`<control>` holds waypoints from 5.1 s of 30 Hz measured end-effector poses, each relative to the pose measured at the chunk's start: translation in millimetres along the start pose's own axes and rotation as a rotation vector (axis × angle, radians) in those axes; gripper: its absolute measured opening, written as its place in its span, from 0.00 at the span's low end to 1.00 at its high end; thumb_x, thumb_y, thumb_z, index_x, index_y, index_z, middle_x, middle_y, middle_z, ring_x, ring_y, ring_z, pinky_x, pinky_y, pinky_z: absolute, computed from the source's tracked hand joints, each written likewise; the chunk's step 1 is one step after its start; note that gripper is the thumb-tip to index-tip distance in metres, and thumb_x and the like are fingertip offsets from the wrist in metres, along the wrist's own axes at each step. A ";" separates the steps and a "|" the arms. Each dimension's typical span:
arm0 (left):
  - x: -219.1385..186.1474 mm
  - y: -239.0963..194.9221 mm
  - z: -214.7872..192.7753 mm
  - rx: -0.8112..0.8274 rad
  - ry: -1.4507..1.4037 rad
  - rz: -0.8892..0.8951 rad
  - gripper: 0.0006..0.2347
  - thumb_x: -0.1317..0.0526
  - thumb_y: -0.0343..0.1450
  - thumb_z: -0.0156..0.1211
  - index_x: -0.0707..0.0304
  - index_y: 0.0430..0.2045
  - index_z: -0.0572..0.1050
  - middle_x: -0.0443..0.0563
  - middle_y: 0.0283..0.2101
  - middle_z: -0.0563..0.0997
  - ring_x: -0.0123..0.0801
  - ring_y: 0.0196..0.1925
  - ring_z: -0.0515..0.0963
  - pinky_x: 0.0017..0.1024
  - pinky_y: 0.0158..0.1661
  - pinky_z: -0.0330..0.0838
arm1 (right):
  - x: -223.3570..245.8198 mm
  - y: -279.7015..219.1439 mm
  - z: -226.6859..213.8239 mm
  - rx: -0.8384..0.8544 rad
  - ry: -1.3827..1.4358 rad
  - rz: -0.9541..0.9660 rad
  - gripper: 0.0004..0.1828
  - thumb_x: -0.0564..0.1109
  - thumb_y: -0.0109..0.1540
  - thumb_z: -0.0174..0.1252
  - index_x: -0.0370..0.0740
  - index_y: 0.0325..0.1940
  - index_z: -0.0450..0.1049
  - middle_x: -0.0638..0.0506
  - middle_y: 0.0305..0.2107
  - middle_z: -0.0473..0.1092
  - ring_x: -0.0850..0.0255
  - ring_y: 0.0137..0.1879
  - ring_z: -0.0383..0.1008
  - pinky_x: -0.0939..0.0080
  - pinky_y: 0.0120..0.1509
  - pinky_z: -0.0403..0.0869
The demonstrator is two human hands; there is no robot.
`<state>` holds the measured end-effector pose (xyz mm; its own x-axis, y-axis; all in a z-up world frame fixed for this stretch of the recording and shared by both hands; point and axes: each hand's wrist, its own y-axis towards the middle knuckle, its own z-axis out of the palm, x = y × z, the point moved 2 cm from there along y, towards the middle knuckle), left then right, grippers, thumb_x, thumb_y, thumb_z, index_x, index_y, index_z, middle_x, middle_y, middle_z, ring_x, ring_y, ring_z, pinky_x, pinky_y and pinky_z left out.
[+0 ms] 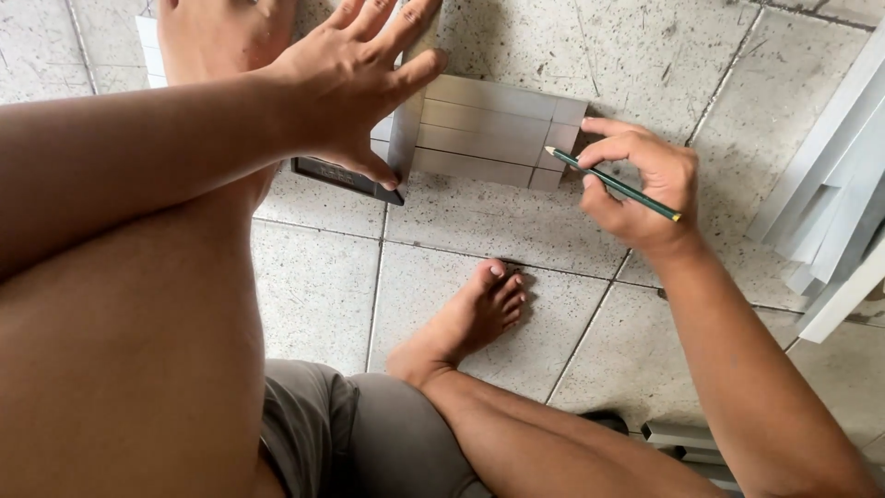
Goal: Measuring and marking aluminum profiles using a metal square and a pencil on a tiled floor.
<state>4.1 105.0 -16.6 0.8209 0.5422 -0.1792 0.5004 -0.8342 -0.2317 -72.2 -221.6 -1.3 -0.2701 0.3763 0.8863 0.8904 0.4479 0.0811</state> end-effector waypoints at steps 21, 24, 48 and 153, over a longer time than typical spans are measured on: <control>-0.8 -1.2 6.6 0.016 0.136 -0.042 0.60 0.17 0.39 0.63 0.57 0.61 0.64 0.67 0.68 0.63 0.58 0.64 0.64 0.50 0.57 0.65 | -0.5 -2.4 1.4 0.049 -0.010 0.057 0.08 0.33 0.54 0.61 0.34 0.37 0.76 0.40 0.34 0.77 0.35 0.62 0.77 0.40 0.67 0.77; 0.0 -1.8 8.5 0.021 0.129 -0.040 0.62 0.16 0.38 0.62 0.58 0.64 0.63 0.67 0.69 0.61 0.57 0.66 0.63 0.50 0.58 0.65 | 0.4 -1.4 1.3 0.027 -0.005 0.052 0.07 0.32 0.54 0.61 0.33 0.37 0.75 0.40 0.34 0.77 0.35 0.61 0.78 0.42 0.66 0.78; 0.0 -1.0 7.8 0.031 0.115 -0.045 0.61 0.17 0.38 0.64 0.57 0.62 0.63 0.67 0.69 0.61 0.58 0.66 0.63 0.51 0.58 0.65 | -1.2 -3.9 1.9 0.022 0.015 0.056 0.09 0.31 0.54 0.61 0.32 0.38 0.75 0.40 0.34 0.77 0.35 0.62 0.77 0.41 0.69 0.77; 42.4 -107.9 23.7 -0.098 -0.329 -0.235 0.65 0.33 0.43 0.66 0.58 0.76 0.39 0.77 0.74 0.26 0.67 0.75 0.25 0.58 0.72 0.20 | 146.2 50.1 -90.8 0.199 -0.753 -0.026 0.57 0.36 0.45 0.79 0.16 0.69 0.52 0.15 0.64 0.62 0.28 0.71 0.65 0.39 0.80 0.66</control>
<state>-21.6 220.4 -21.8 0.5574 0.7088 -0.4323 0.7004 -0.6811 -0.2137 -33.8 -217.8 173.8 -0.5296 0.7808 0.3313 0.8170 0.5747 -0.0484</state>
